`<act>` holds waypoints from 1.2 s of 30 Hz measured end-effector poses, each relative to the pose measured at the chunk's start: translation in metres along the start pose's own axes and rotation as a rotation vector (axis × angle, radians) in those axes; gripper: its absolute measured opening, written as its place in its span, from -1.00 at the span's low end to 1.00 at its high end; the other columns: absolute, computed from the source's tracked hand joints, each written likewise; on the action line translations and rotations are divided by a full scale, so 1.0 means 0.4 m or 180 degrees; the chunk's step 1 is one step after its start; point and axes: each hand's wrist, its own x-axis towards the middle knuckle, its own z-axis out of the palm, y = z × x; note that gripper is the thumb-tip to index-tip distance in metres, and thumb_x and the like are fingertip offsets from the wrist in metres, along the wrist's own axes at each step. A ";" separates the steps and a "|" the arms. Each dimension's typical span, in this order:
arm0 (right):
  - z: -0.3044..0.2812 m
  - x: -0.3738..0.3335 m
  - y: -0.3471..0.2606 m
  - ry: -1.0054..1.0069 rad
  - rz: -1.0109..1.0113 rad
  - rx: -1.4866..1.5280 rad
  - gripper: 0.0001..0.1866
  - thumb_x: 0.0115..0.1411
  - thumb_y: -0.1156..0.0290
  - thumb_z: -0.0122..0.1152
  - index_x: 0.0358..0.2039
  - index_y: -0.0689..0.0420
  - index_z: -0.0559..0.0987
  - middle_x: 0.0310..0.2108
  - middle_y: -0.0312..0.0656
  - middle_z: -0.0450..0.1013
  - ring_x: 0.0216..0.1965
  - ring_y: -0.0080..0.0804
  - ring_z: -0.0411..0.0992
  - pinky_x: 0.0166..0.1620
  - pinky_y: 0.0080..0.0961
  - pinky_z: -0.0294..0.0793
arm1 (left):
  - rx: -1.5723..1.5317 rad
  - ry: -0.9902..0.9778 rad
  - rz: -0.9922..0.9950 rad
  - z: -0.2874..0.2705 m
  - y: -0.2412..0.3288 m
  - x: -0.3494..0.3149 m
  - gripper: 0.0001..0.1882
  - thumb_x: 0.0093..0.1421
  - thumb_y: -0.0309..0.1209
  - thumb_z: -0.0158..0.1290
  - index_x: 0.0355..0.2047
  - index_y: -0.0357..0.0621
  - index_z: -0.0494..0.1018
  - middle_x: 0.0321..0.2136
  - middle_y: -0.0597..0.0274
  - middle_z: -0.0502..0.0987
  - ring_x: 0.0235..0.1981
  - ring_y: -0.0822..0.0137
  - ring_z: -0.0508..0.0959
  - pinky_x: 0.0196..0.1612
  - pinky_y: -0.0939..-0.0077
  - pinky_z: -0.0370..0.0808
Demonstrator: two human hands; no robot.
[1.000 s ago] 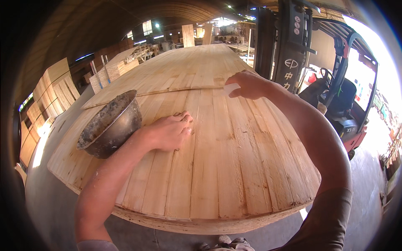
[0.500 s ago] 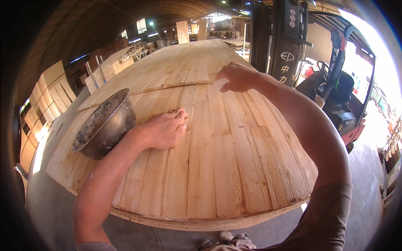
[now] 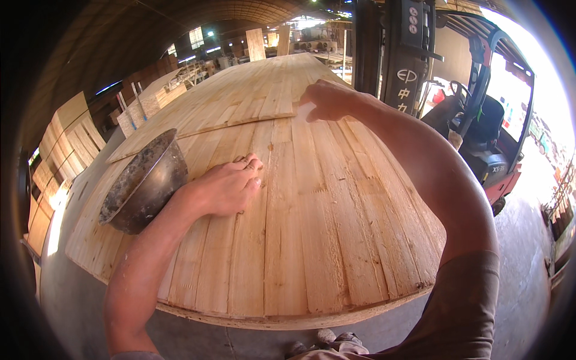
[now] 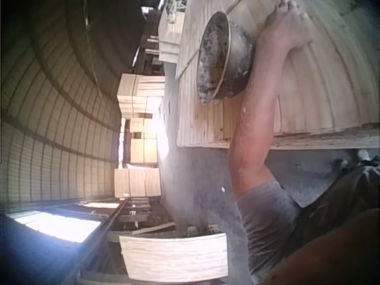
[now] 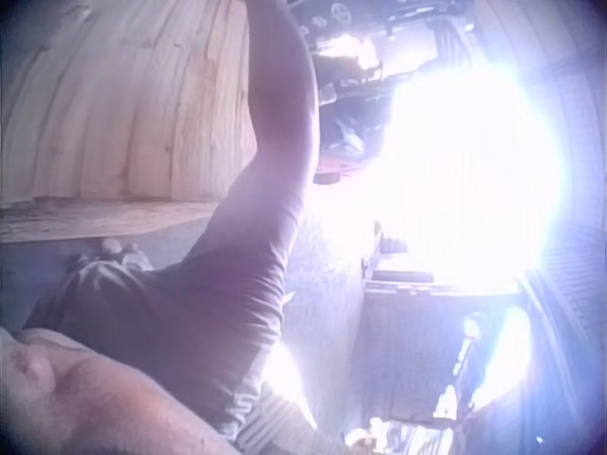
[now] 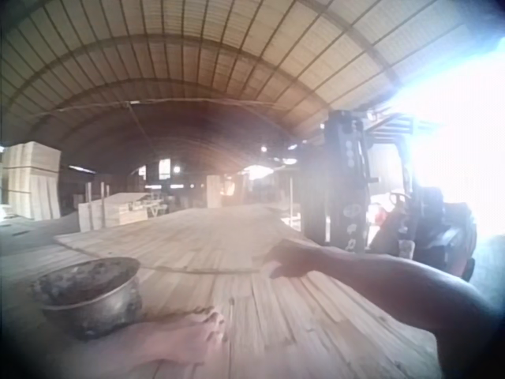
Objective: The person applies glue from a squeeze bottle into gaps between planks on a large wooden panel, then rubs a powdery filler into the gaps with their fingers. The person repeats this process across multiple gaps on the panel surface.
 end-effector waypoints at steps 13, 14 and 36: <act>0.046 0.083 0.078 0.0170 -0.0090 0.0024 -0.63 0.07 0.31 0.49 -0.09 0.14 0.79 -0.20 0.04 0.71 -0.07 0.00 0.67 0.02 -0.09 0.60 | 0.0188 -0.0001 -0.0042 0.000 0.001 0.000 -0.51 0.55 -0.31 -0.22 0.28 -0.49 0.31 0.30 -0.25 0.39 0.23 -0.27 0.52 0.31 -0.06 0.46; 0.044 0.084 0.078 0.0106 -0.0032 0.0004 -0.58 0.08 0.34 0.52 -0.03 0.19 0.77 -0.15 0.08 0.71 -0.03 0.01 0.66 0.06 -0.11 0.59 | 0.0050 0.0003 -0.0001 0.000 0.001 0.000 -0.51 0.55 -0.31 -0.22 0.29 -0.49 0.31 0.30 -0.25 0.39 0.24 -0.27 0.51 0.31 -0.06 0.46; 0.144 0.102 -0.033 0.0852 0.1445 0.2729 -0.50 0.32 0.25 0.43 0.22 0.14 0.59 -0.01 -0.01 0.64 -0.05 -0.24 0.67 -0.09 -0.25 0.68 | 0.0113 -0.0086 -0.0180 -0.021 0.027 -0.009 -0.46 0.56 -0.27 -0.19 0.36 -0.46 0.28 0.33 -0.31 0.41 0.27 -0.27 0.51 0.35 -0.03 0.47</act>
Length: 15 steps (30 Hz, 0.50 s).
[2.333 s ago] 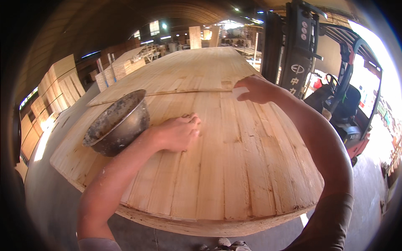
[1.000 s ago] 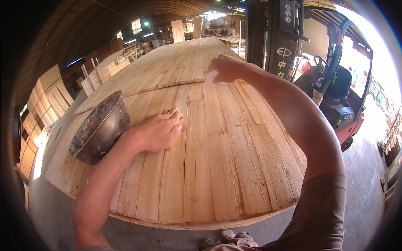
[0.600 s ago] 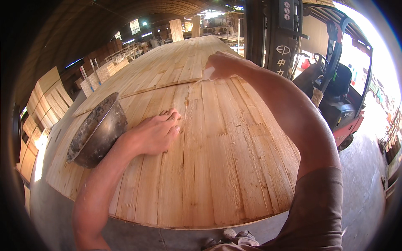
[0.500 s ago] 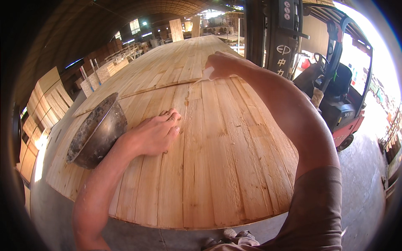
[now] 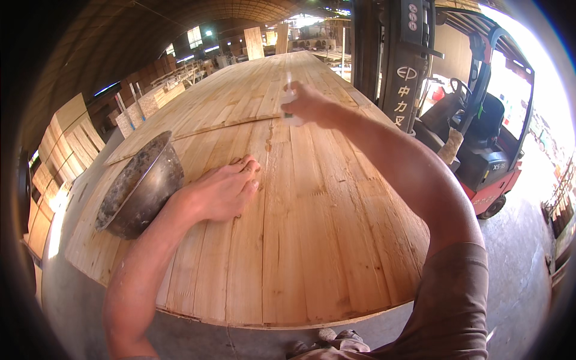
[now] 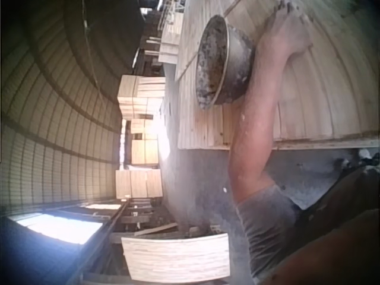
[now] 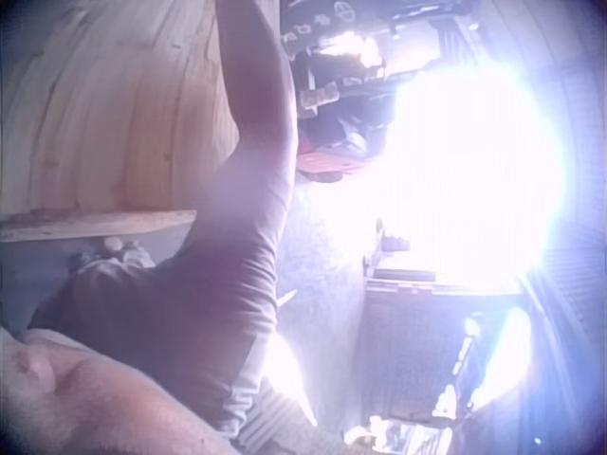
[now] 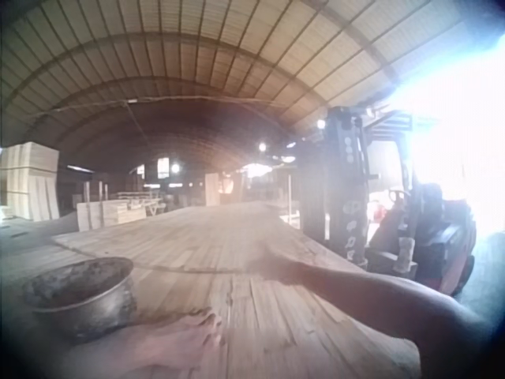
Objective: The person applies glue from a squeeze bottle into gaps between planks on a large wooden panel, then rubs a powdery filler into the gaps with their fingers. The person repeats this process across multiple gaps on the panel surface.
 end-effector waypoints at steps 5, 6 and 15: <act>0.075 -0.046 -0.002 -0.0202 -0.0470 -0.0294 -0.51 0.34 0.26 0.41 0.21 0.15 0.56 0.00 0.02 0.63 0.05 -0.12 0.63 -0.01 -0.20 0.65 | -0.0031 0.0093 0.0020 0.003 -0.001 -0.001 -0.47 0.55 -0.30 -0.16 0.36 -0.48 0.28 0.26 -0.39 0.47 0.23 -0.31 0.54 0.32 -0.06 0.51; 0.087 -0.054 -0.002 -0.0116 -0.0567 -0.0418 -0.53 0.33 0.26 0.40 0.19 0.16 0.57 0.00 0.03 0.63 0.06 -0.09 0.63 0.01 -0.18 0.64 | -0.0007 0.0073 0.0054 0.003 -0.002 0.001 -0.46 0.55 -0.30 -0.16 0.36 -0.48 0.28 0.26 -0.40 0.47 0.23 -0.31 0.54 0.32 -0.06 0.51; 0.117 -0.064 0.001 -0.0088 -0.1097 -0.0934 -0.49 0.27 0.21 0.41 0.13 0.23 0.55 -0.06 0.17 0.63 0.00 0.10 0.63 0.05 -0.08 0.61 | 0.0160 0.0168 0.0080 0.013 -0.009 0.001 -0.46 0.54 -0.29 -0.12 0.36 -0.47 0.32 0.35 -0.42 0.41 0.28 -0.29 0.53 0.35 -0.02 0.51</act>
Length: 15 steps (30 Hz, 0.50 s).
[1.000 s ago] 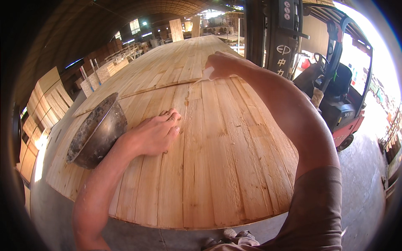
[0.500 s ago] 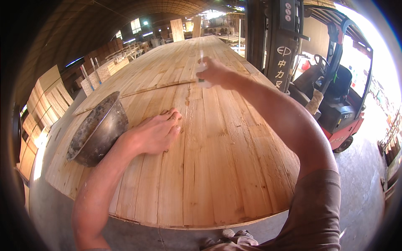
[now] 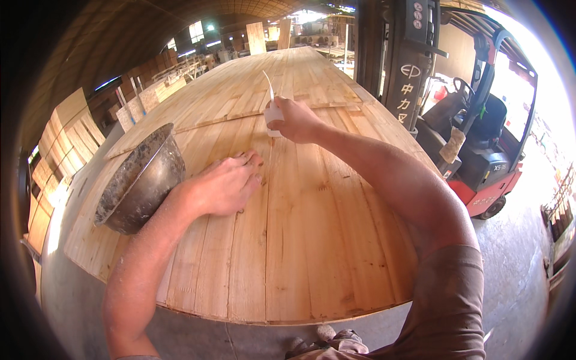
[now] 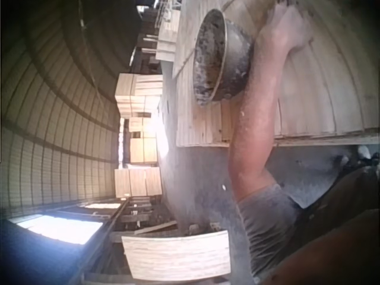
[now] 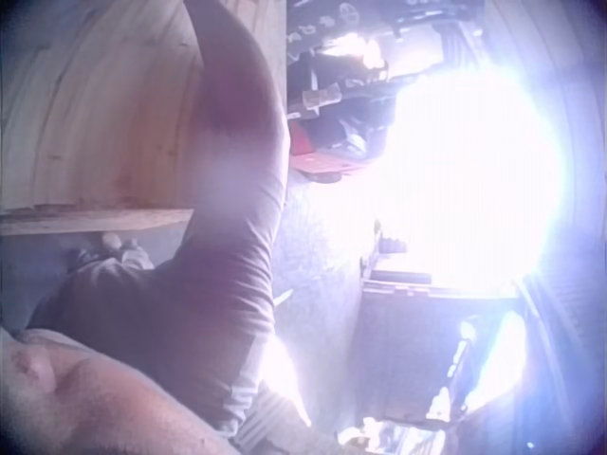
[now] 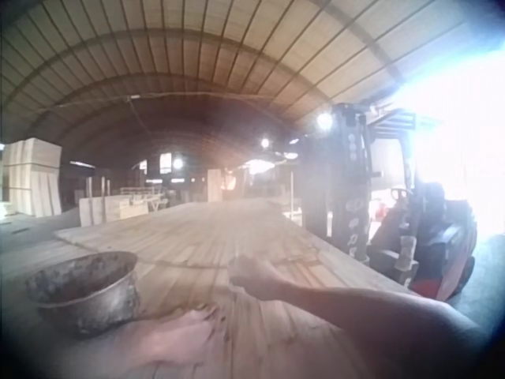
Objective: The person applies glue from a squeeze bottle into gaps between planks on a large wooden panel, then rubs a powdery filler into the gaps with their fingers. The person repeats this process across multiple gaps on the panel surface.
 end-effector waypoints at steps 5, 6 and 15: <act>0.007 0.010 0.010 -0.0054 0.0035 -0.0254 -0.48 0.23 0.21 0.42 0.06 0.32 0.56 -0.08 0.26 0.63 0.03 0.24 0.61 0.07 0.01 0.60 | -0.0061 -0.0123 -0.0017 -0.012 0.006 0.002 -0.45 0.54 -0.29 -0.13 0.38 -0.47 0.32 0.40 -0.40 0.36 0.35 -0.27 0.47 0.40 0.00 0.47; 0.007 0.011 0.010 -0.0027 -0.0015 -0.0208 -0.49 0.22 0.20 0.41 0.04 0.31 0.57 -0.08 0.26 0.63 0.03 0.25 0.61 0.06 0.01 0.60 | -0.0082 -0.0122 -0.0060 -0.016 0.009 0.001 -0.44 0.55 -0.29 -0.13 0.39 -0.47 0.31 0.41 -0.39 0.35 0.37 -0.26 0.45 0.43 0.02 0.44; 0.002 0.024 0.022 -0.0181 0.0076 -0.0205 -0.50 0.24 0.13 0.40 0.01 0.27 0.61 -0.09 0.17 0.65 -0.07 0.10 0.66 -0.04 -0.01 0.65 | -0.0394 -0.0286 -0.0048 -0.038 0.005 -0.001 -0.42 0.56 -0.29 -0.15 0.41 -0.50 0.29 0.47 -0.37 0.27 0.50 -0.22 0.30 0.54 0.09 0.29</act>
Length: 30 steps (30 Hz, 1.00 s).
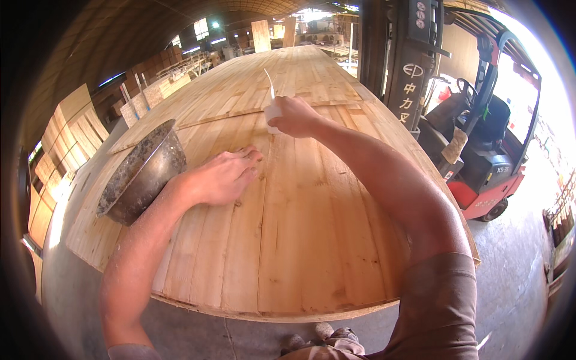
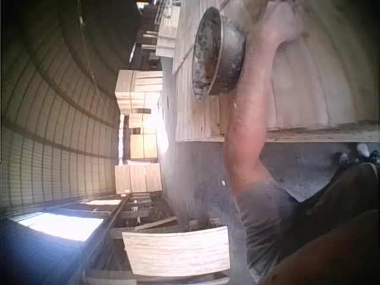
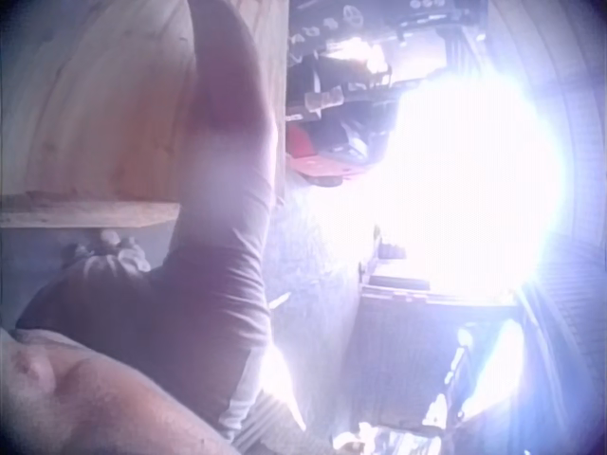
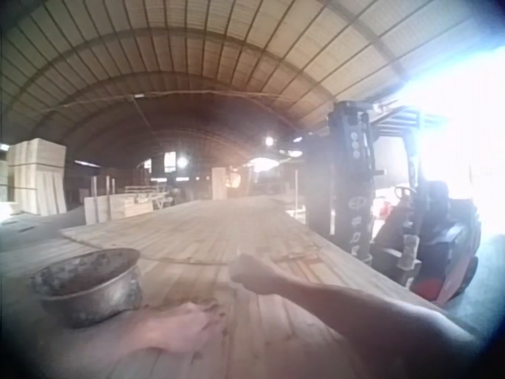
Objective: The person applies glue from a squeeze bottle into gaps between planks on a large wooden panel, then rubs a powdery filler into the gaps with their fingers. The person repeats this process across multiple gaps on the panel surface.
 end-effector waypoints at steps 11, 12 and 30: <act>0.006 0.014 0.019 0.0036 -0.0169 -0.0117 -0.45 0.20 0.08 0.43 0.03 0.27 0.65 -0.11 0.21 0.67 -0.03 0.21 0.65 0.08 -0.02 0.61 | 0.0088 -0.0022 -0.0083 0.021 -0.005 0.002 -0.41 0.56 -0.30 -0.21 0.42 -0.53 0.23 0.45 -0.40 0.28 0.45 -0.23 0.35 0.52 0.07 0.33; 0.007 0.016 0.023 0.0031 -0.0150 -0.0097 -0.45 0.19 0.08 0.43 0.03 0.25 0.65 -0.09 0.21 0.67 -0.04 0.19 0.65 0.07 -0.03 0.62 | 0.0331 -0.0023 0.0059 0.022 -0.007 0.005 -0.42 0.56 -0.29 -0.21 0.41 -0.52 0.25 0.44 -0.41 0.30 0.44 -0.22 0.37 0.51 0.07 0.34; 0.001 -0.013 0.007 0.0155 0.0157 0.0137 -0.30 0.20 0.09 0.46 0.23 0.28 0.54 0.10 0.28 0.57 0.14 0.18 0.56 0.16 -0.04 0.56 | 0.1653 0.3154 0.0175 -0.035 0.179 -0.382 -0.59 0.07 -0.31 0.49 -0.12 -0.19 0.65 -0.22 0.09 0.71 -0.16 0.00 0.72 -0.08 0.13 0.68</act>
